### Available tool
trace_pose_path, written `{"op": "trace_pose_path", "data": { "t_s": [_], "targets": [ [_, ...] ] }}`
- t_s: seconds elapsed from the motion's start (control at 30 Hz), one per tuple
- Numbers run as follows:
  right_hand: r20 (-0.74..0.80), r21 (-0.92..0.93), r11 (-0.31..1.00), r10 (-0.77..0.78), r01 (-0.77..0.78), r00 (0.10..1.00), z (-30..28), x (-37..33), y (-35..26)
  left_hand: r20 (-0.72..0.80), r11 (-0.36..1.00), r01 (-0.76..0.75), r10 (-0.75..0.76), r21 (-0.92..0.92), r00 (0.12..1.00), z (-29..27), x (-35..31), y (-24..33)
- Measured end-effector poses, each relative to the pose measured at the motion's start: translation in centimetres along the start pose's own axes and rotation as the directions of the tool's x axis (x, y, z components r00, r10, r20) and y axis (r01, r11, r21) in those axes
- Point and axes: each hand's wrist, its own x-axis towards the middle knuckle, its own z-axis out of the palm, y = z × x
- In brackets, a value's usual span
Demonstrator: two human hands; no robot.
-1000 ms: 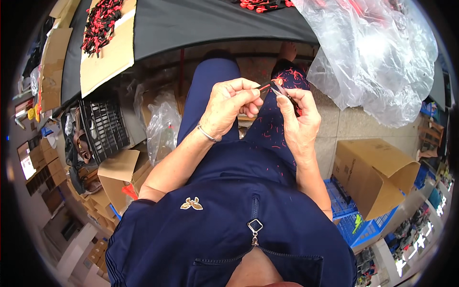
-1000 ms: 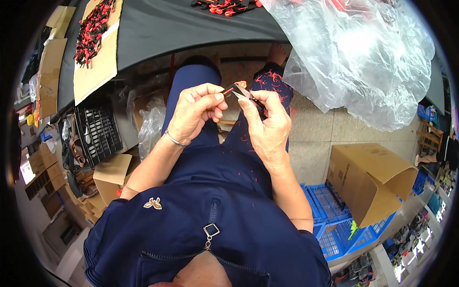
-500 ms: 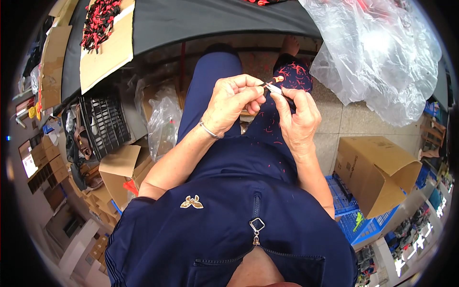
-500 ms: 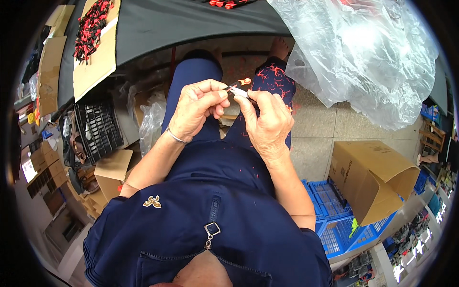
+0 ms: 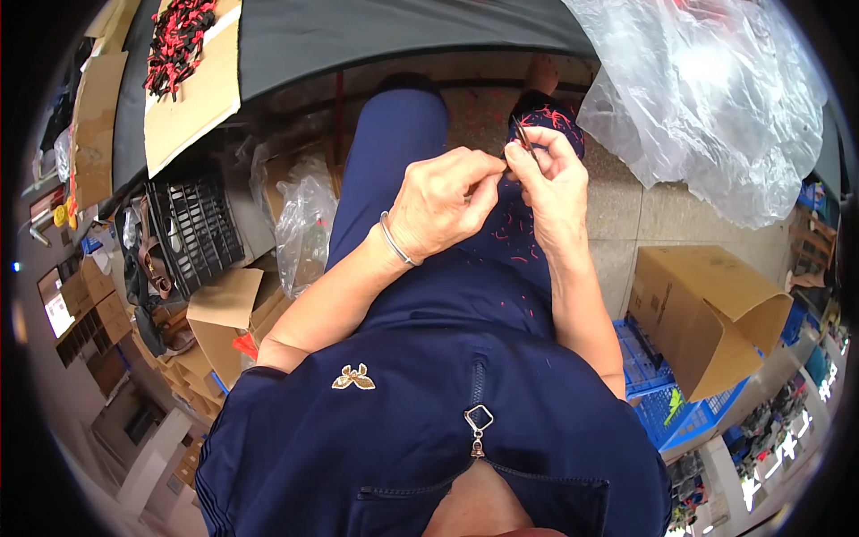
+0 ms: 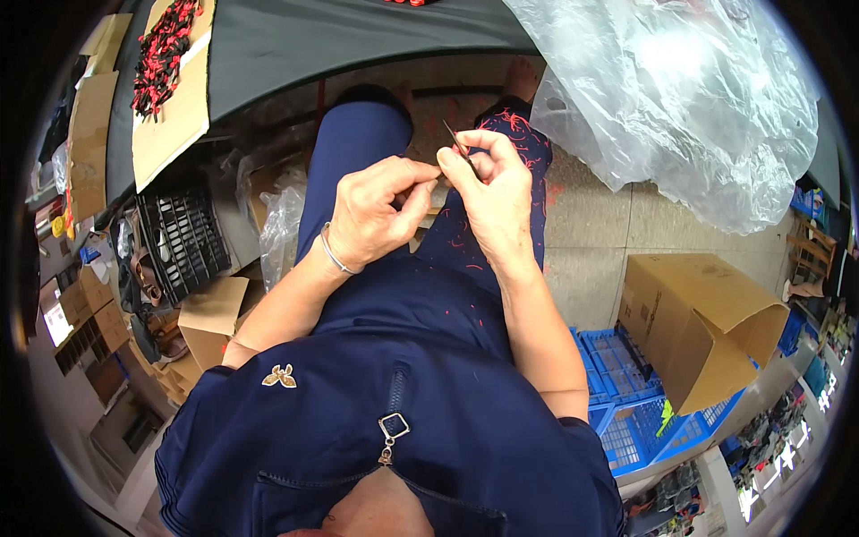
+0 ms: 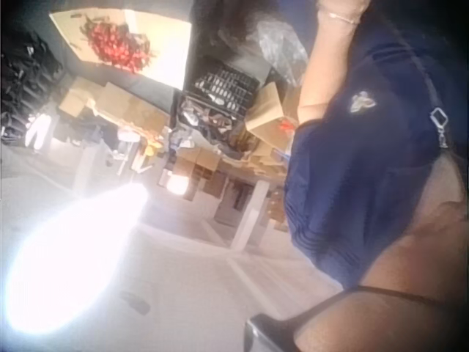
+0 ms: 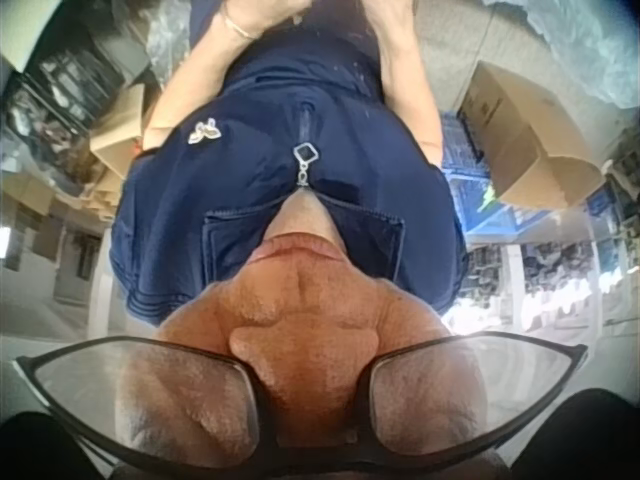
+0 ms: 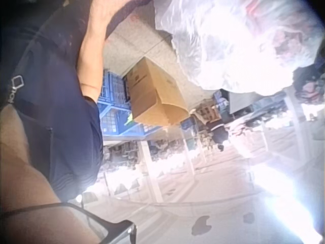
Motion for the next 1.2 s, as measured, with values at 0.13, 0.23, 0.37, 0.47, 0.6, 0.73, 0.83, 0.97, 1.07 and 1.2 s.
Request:
{"op": "trace_pose_path", "data": {
  "t_s": [0.13,0.23,0.37,0.47,0.6,0.73,0.83,0.97,1.07,1.2],
  "targets": [
    [0.095,0.076,0.995,-0.076,0.068,0.993,-0.2,0.4,0.8,-0.033,0.998,-0.064,0.065,0.03,0.997,0.1,-0.3,0.0],
    [0.05,0.037,0.975,-0.219,0.217,0.974,-0.2,0.4,1.5,0.312,0.616,0.591,-0.506,-0.521,0.804,-0.5,-0.1,0.1],
    [0.033,0.016,0.963,-0.268,0.267,0.963,-0.2,0.3,1.6,0.457,0.336,0.674,-0.533,-0.658,0.712,-0.5,-0.1,-0.5],
    [0.036,-0.049,0.968,-0.245,0.246,0.969,-0.1,-0.1,1.1,0.551,0.15,0.701,-0.514,-0.697,0.658,-0.3,-0.1,-1.1],
    [-0.021,-0.229,0.936,-0.279,0.267,0.96,-0.7,-1.3,1.0,0.555,0.089,0.686,-0.517,-0.723,0.652,-0.1,-0.1,-1.0],
    [-0.039,-0.478,0.802,-0.428,0.359,0.903,-1.6,-2.4,1.8,0.562,0.03,0.659,-0.494,-0.751,0.664,0.1,-0.1,-1.2],
    [0.027,-0.632,0.593,-0.626,0.498,0.779,-1.5,-2.4,1.9,0.553,0.033,0.649,-0.491,-0.76,0.673,0.1,-0.1,-0.7],
    [0.134,-0.727,0.4,-0.715,0.558,0.686,-1.7,-2.1,1.8,0.513,0.097,0.636,-0.504,-0.766,0.695,0.3,-0.2,-0.7],
    [0.106,-0.713,0.459,-0.676,0.53,0.729,-1.8,-2.0,1.7,0.53,0.08,0.654,-0.517,-0.752,0.672,0.4,-0.2,-0.9],
    [0.043,-0.612,0.601,-0.624,0.515,0.78,-1.7,-1.9,1.4,0.514,0.103,0.649,-0.523,-0.754,0.68,0.4,0.1,-0.8]
  ]
}}
